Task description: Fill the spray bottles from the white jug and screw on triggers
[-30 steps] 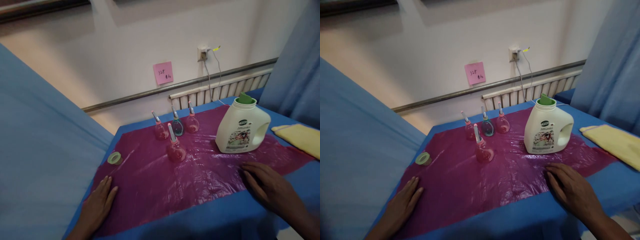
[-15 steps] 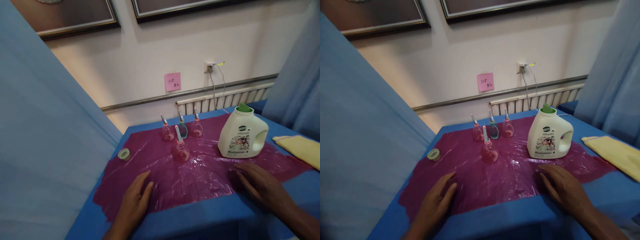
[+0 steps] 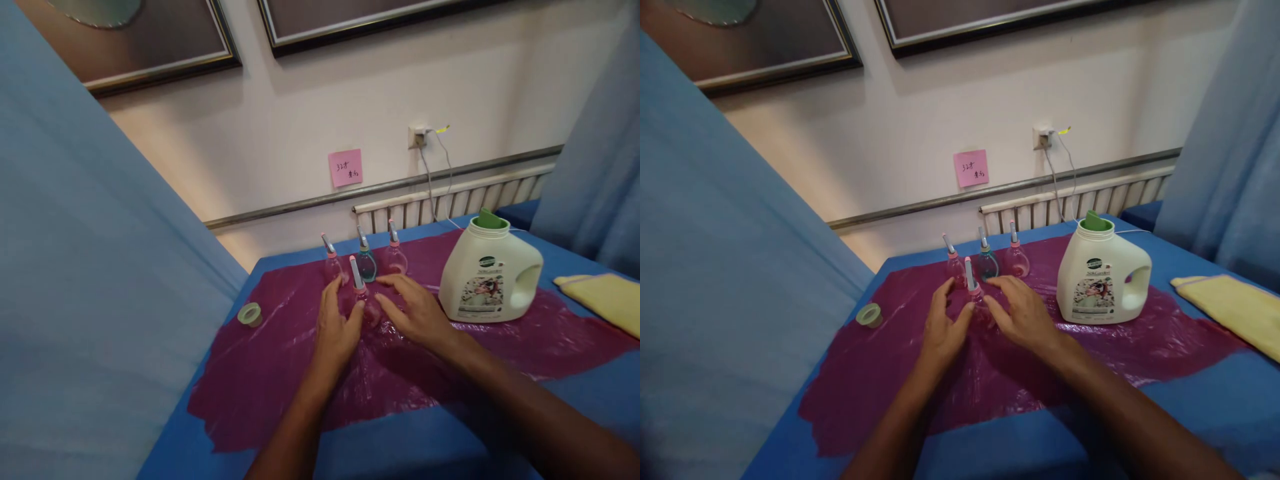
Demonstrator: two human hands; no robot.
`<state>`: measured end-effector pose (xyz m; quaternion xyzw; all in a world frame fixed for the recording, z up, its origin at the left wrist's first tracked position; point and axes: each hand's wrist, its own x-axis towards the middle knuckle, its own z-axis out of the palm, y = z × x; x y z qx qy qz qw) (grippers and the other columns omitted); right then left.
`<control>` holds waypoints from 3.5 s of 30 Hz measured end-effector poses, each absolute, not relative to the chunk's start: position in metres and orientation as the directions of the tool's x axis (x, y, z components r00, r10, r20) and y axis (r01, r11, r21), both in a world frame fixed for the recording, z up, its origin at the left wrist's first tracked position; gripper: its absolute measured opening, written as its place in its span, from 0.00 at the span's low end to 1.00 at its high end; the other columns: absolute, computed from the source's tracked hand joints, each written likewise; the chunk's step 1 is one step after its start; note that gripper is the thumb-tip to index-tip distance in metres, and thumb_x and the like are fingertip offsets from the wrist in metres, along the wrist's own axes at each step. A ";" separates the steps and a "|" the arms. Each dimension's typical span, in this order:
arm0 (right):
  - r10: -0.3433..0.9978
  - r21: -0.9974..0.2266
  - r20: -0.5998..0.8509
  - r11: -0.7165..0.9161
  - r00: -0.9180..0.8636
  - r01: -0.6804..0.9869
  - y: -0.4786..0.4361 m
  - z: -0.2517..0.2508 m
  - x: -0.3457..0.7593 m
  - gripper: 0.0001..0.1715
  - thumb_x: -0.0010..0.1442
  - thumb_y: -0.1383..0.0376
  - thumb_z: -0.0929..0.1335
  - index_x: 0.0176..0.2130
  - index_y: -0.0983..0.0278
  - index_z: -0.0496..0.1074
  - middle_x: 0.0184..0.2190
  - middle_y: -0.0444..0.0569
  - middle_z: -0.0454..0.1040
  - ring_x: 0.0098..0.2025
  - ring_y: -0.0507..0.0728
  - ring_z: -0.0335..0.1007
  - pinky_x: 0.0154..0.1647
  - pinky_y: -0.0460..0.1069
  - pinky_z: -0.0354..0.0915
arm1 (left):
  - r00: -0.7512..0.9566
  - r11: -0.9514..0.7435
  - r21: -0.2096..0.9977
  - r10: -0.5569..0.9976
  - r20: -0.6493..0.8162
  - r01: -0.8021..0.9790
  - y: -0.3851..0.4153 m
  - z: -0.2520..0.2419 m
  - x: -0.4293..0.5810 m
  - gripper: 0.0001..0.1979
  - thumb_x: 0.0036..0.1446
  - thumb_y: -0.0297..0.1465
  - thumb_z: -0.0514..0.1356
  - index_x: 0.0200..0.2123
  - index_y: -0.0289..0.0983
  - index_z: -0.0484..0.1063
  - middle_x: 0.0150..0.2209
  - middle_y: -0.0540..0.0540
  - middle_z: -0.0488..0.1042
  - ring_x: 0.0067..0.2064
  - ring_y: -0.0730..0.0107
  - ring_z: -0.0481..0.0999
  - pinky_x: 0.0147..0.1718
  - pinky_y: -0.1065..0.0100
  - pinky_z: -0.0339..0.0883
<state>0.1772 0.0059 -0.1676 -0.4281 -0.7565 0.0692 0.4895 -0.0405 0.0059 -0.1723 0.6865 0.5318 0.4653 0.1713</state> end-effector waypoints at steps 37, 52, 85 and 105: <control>0.986 -0.956 0.147 0.160 -0.073 0.245 0.019 -0.196 0.156 0.44 0.78 0.31 0.51 0.23 0.56 0.52 0.19 0.41 0.55 0.25 0.54 0.49 0.30 0.53 0.46 | 0.006 0.153 0.988 0.988 -0.153 0.002 0.003 -0.174 -0.011 0.43 0.66 0.76 0.44 0.20 0.44 0.51 0.15 0.55 0.53 0.16 0.74 0.53 0.18 0.68 0.49; 0.989 -0.960 0.122 0.139 -0.084 0.245 0.019 -0.187 0.157 0.47 0.74 0.26 0.51 0.21 0.56 0.53 0.17 0.42 0.57 0.24 0.53 0.49 0.29 0.53 0.47 | 0.024 0.139 0.985 0.989 -0.143 0.106 0.002 -0.167 -0.012 0.44 0.64 0.77 0.44 0.18 0.44 0.51 0.15 0.53 0.55 0.17 0.74 0.54 0.19 0.68 0.49; 0.861 -0.769 0.506 0.482 -0.062 0.421 0.033 -0.237 0.131 0.45 0.67 0.61 0.73 0.77 0.59 0.63 0.70 0.64 0.76 0.70 0.70 0.74 0.71 0.70 0.71 | -0.240 -0.398 0.915 0.884 0.401 0.065 0.034 -0.202 -0.005 0.31 0.61 0.33 0.76 0.65 0.44 0.73 0.59 0.39 0.82 0.60 0.56 0.83 0.63 0.53 0.77; 0.808 -0.689 0.582 0.549 -0.090 0.472 0.030 -0.221 0.135 0.24 0.68 0.63 0.74 0.61 0.59 0.76 0.57 0.58 0.81 0.59 0.68 0.77 0.62 0.64 0.74 | -0.147 -0.388 0.920 0.914 0.377 -0.056 0.032 -0.213 0.000 0.37 0.73 0.41 0.68 0.79 0.49 0.58 0.68 0.36 0.79 0.68 0.53 0.81 0.67 0.51 0.76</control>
